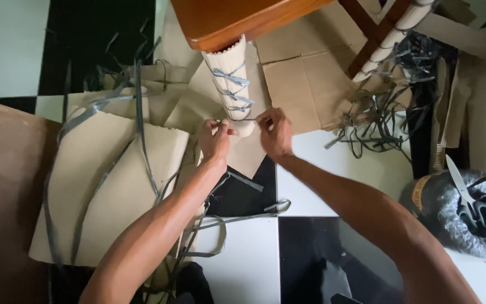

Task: Wrapping chair legs with protective paper and securing them with ties

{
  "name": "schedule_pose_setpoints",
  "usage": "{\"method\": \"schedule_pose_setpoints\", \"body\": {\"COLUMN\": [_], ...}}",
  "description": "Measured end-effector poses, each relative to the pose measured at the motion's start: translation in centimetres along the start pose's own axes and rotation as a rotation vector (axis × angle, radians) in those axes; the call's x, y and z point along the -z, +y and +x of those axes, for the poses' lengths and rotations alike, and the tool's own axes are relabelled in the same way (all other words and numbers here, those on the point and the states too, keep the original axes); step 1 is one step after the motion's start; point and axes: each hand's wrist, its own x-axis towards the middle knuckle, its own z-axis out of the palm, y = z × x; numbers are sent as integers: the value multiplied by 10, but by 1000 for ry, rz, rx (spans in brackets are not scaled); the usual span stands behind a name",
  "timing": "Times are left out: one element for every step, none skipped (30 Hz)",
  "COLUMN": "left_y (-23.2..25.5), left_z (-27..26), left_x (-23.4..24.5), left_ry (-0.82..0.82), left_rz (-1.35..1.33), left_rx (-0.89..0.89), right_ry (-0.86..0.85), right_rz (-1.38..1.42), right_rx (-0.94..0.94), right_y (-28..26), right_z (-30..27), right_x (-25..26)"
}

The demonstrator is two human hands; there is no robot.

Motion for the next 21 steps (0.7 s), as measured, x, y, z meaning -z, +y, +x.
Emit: {"method": "schedule_pose_setpoints", "body": {"left_y": [4,8,10,11,13,16,15,15,19,7,-5,-17,-10,-3,0,-3,-6,-9,-5,-2,0], "left_z": [-1,-1,-3,-6,-7,-7,-14,-20,-22,-12,-5,3,0,-4,-10,-7,-5,-3,-4,-5,-7], "left_x": [0,0,1,5,6,8,8,8,5,2,-2,-7,-6,-5,-2,-2,-3,-4,-1,3,6], "left_ry": [2,5,13,19,-43,-106,-96,-107,-119,-112,-129,-148,-145,-162,-176,-170,-162,-155,-153,-149,-147], "left_rz": [-1,-1,-2,-5,-127,-249,-251,-209,-174,-183,-252,-321,-328,-346,-361,-366,-397,-428,-430,-408,-386], "left_rx": [-6,-32,-53,-54,-46,-37,-42,-70,-108,-122,-53,17,3,27,57,48,36,25,22,-15,-51], "right_ry": [3,-8,-25,-29,-106,-182,-188,-249,-304,-302,-313,-325,-321,-359,-402,-402,-416,-429,-430,-435,-439], "right_rz": [3,-12,-28,-26,-35,-46,-40,-66,-96,-95,-75,-55,-56,-142,-226,-225,-249,-273,-272,-254,-235], "right_rx": [5,-4,-14,-9,-27,-45,-37,-11,25,43,39,36,51,31,7,19,27,36,40,50,58], "right_y": [3,6,9,15,22,29,31,33,34,30,25,21,12,2,-7,-9,-12,-15,-12,-9,-5], "right_z": [7,14,20,22,27,31,30,29,35,34,31,28,32,35,34,34,34,34,33,31,28], "right_x": [0,-1,-2,-5,-6,-7,-3,2,8,6,7,8,11,13,15,15,15,16,14,13,12]}}
